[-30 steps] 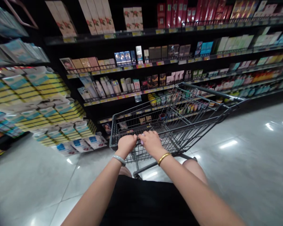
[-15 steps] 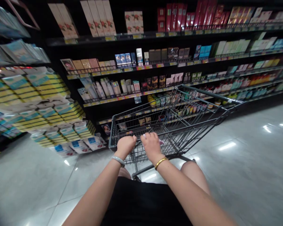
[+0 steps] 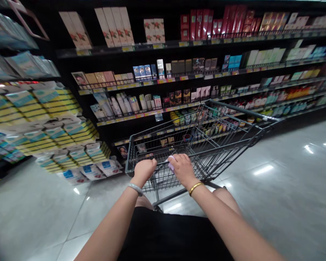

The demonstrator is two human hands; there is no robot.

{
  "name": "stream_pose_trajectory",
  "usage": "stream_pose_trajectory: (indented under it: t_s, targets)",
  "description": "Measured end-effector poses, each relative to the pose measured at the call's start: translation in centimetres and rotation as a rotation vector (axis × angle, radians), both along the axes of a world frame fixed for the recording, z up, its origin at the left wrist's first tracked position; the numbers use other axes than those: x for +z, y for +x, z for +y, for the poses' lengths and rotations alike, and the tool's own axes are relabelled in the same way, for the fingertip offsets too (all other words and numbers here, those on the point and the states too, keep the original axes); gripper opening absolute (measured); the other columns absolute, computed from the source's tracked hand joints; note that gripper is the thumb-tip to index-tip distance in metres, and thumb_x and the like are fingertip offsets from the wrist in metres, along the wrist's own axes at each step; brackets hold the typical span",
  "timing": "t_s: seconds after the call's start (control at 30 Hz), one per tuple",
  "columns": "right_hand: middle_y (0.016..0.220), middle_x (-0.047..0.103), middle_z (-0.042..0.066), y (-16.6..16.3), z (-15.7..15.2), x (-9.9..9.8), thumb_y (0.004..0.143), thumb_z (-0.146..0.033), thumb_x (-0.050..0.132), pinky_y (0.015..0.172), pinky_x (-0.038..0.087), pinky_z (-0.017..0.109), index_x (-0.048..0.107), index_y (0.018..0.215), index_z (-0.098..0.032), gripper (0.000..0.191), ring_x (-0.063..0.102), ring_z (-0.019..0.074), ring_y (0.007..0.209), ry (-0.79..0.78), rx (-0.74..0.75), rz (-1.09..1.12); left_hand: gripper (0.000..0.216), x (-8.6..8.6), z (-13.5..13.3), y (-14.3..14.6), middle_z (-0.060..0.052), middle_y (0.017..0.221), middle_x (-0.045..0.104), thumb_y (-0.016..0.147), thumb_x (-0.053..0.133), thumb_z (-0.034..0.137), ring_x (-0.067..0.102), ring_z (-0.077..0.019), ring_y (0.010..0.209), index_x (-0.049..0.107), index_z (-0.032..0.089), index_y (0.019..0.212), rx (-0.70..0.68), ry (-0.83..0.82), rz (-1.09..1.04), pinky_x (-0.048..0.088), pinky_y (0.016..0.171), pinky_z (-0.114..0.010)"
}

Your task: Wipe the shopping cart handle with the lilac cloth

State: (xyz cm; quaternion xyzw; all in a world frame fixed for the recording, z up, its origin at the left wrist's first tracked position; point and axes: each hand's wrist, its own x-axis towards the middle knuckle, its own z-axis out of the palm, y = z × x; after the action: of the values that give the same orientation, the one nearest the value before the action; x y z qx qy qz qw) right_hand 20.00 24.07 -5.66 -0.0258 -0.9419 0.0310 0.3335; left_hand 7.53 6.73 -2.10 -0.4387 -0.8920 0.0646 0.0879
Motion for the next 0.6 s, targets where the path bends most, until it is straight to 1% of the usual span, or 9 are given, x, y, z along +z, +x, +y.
stream_pose_trajectory:
  t_s: [0.07,0.1,0.13,0.2,0.3,0.37,0.43,0.5,0.6]
  targets:
    - [0.117,0.063,0.004,0.5,1.3,0.5,0.086,-0.023,0.062,0.097,0.033,0.036,0.059,0.122,-0.028,0.036,0.053,0.0213,0.103,0.057,0.086,-0.069,0.038,0.1,-0.1,-0.1,-0.017,0.085,0.071,0.097,0.032,0.018,0.070,-0.0263,0.084,0.068,0.011,0.109,0.002,-0.004,-0.003,0.053,0.073,-0.040]
    - [0.117,0.063,0.005,0.7,2.0,0.6,0.085,-0.023,0.063,0.096,0.034,0.035,0.059,0.123,-0.028,0.038,0.053,0.0209,0.103,0.064,0.100,-0.083,0.039,0.2,-0.2,-0.2,-0.017,0.085,0.071,0.097,0.032,0.018,0.070,-0.0261,0.084,0.067,0.011,0.110,0.003,-0.004,-0.005,0.053,0.073,-0.040]
    - [0.117,0.063,0.005,1.0,2.7,0.6,0.085,-0.023,0.063,0.095,0.034,0.035,0.059,0.123,-0.027,0.039,0.053,0.0209,0.103,0.057,0.091,-0.081,0.039,0.2,-0.2,-0.2,-0.017,0.085,0.071,0.097,0.032,0.018,0.070,-0.0260,0.084,0.067,0.011,0.111,0.004,-0.004,-0.007,0.053,0.073,-0.040]
    - [0.116,0.062,0.007,1.4,3.3,0.6,0.085,-0.025,0.062,0.096,0.033,0.036,0.060,0.121,-0.024,0.036,0.052,0.0220,0.104,0.011,0.011,-0.044,0.039,0.1,-0.2,-0.3,-0.017,0.086,0.072,0.097,0.031,0.018,0.070,-0.0261,0.084,0.067,0.011,0.113,0.008,0.003,-0.011,0.053,0.073,-0.040]
    - [0.111,0.062,0.008,1.1,2.1,0.4,0.087,-0.024,0.059,0.099,0.030,0.039,0.063,0.115,-0.024,0.028,0.049,0.0239,0.104,-0.055,-0.145,-0.018,0.041,0.1,-0.3,-0.3,-0.018,0.088,0.072,0.097,0.030,0.018,0.070,-0.0263,0.085,0.067,0.011,0.114,0.024,0.018,-0.014,0.052,0.074,-0.040]
    - [0.107,0.062,0.007,0.6,0.7,0.5,0.088,-0.023,0.057,0.099,0.029,0.039,0.063,0.112,-0.025,0.025,0.048,0.0242,0.102,-0.067,-0.190,-0.039,0.042,0.3,-0.1,-0.2,-0.019,0.088,0.071,0.098,0.028,0.018,0.070,-0.0266,0.085,0.068,0.009,0.111,0.044,0.027,-0.012,0.052,0.074,-0.040]
    - [0.106,0.062,0.007,0.2,-0.5,0.9,0.089,-0.024,0.056,0.098,0.029,0.039,0.063,0.113,-0.026,0.025,0.047,0.0240,0.101,-0.062,-0.171,-0.065,0.045,0.6,0.6,0.2,-0.020,0.086,0.071,0.098,0.026,0.019,0.070,-0.0271,0.084,0.069,0.006,0.105,0.061,0.038,-0.007,0.052,0.074,-0.041]
    - [0.106,0.062,0.007,-0.1,-1.2,1.3,0.090,-0.023,0.055,0.097,0.030,0.038,0.062,0.114,-0.026,0.026,0.047,0.0237,0.101,-0.066,-0.143,-0.079,0.047,0.9,2.0,0.9,-0.020,0.086,0.071,0.100,0.025,0.022,0.070,-0.0272,0.085,0.069,0.006,0.103,0.055,0.055,-0.005,0.052,0.076,-0.041]
    - [0.110,0.062,0.007,-0.3,-1.2,1.7,0.088,-0.017,0.054,0.099,0.030,0.037,0.060,0.118,-0.024,0.031,0.049,0.0233,0.103,-0.076,-0.119,-0.089,0.046,1.3,4.6,2.4,-0.018,0.091,0.071,0.101,0.026,0.025,0.070,-0.0255,0.089,0.068,0.010,0.107,0.019,0.084,-0.014,0.051,0.078,-0.039]
